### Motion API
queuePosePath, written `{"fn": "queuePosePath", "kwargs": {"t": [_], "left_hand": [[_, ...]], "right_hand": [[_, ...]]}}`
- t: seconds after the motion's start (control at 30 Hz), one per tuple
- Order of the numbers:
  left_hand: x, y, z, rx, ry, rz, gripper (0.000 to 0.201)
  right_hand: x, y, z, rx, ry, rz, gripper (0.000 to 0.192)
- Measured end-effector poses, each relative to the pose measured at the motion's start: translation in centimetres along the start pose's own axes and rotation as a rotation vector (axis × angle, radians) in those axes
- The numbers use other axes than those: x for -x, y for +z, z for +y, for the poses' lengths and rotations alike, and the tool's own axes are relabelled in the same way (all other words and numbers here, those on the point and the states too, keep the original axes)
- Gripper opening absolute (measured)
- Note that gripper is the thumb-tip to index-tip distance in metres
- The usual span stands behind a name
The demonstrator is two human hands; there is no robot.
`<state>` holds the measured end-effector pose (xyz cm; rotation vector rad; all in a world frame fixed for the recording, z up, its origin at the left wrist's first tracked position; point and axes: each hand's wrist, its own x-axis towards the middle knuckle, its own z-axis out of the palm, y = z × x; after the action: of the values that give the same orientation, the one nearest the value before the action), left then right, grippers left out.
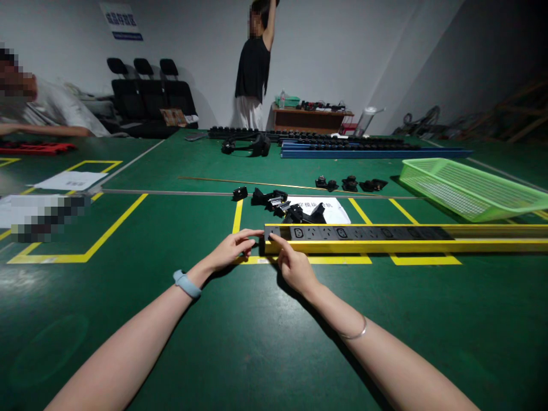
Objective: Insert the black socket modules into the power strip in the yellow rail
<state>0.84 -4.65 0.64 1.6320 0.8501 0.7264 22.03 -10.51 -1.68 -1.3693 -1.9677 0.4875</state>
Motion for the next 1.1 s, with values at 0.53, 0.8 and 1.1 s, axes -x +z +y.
{"fn": "queuePosePath", "kwargs": {"t": [0.53,0.8,1.1], "left_hand": [[0.19,0.35,0.10,0.032,-0.033,-0.118,0.047],[0.26,0.64,-0.03,0.167,-0.057,-0.167,0.048],[0.06,0.70,-0.20,0.177,-0.051,-0.122,0.044]], "right_hand": [[-0.06,0.13,0.09,0.037,0.011,-0.017,0.070],[-0.06,0.08,-0.07,0.056,0.019,-0.025,0.068],[-0.08,0.19,-0.04,0.046,0.049,-0.025,0.063]]}}
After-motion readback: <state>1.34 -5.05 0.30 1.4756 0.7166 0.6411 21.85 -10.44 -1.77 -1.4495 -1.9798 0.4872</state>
